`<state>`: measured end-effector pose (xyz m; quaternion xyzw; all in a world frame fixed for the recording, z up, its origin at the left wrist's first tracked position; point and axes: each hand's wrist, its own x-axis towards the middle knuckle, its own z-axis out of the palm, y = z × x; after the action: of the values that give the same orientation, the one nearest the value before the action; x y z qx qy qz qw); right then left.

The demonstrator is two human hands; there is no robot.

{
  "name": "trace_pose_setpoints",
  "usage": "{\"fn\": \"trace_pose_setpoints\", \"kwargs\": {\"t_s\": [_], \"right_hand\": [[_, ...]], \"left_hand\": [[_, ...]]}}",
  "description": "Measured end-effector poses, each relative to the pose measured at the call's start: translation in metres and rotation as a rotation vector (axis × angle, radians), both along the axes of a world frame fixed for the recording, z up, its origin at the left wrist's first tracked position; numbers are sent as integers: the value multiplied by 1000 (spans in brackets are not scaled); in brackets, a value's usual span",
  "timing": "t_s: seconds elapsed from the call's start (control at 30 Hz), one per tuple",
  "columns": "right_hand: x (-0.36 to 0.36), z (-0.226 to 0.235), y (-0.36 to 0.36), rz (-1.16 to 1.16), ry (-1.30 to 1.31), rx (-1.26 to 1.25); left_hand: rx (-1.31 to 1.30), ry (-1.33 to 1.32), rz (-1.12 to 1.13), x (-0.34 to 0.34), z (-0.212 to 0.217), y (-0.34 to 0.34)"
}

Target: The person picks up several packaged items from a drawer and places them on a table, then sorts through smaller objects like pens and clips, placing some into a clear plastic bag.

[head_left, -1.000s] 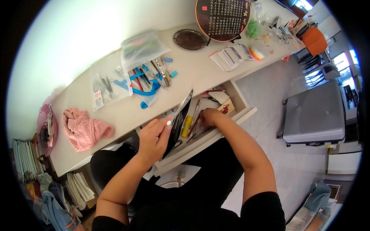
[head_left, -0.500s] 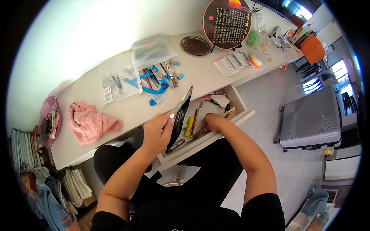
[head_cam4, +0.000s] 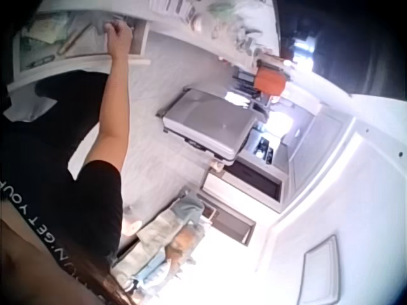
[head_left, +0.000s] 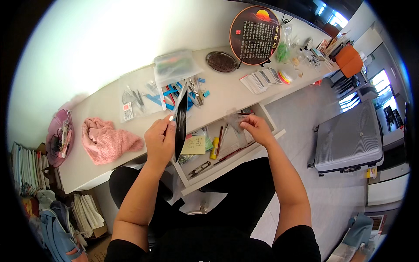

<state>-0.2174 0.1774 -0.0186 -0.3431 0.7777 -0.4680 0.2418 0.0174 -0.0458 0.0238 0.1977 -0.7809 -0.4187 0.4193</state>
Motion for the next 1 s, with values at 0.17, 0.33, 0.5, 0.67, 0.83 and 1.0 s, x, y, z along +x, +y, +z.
{"fn": "trace_pose_setpoints", "kwargs": {"t_s": [0.17, 0.33, 0.5, 0.67, 0.83, 1.0], "right_hand": [[5, 7, -12, -38, -183, -33], [8, 5, -32, 121, -80, 103], [15, 31, -53, -25, -287, -16], [33, 49, -85, -144, -555, -173], [77, 49, -103, -178, -779, -255], [114, 41, -108, -413, -872, -435]], "left_hand": [[-143, -81, 78, 3, 0, -9], [-134, -68, 72, 1, -9, -10], [-113, -68, 88, 2, -7, -15], [-66, -73, 103, 1, -8, -17], [-15, -61, 83, 0, -9, -16], [15, -65, 74, 1, -13, -15]]}}
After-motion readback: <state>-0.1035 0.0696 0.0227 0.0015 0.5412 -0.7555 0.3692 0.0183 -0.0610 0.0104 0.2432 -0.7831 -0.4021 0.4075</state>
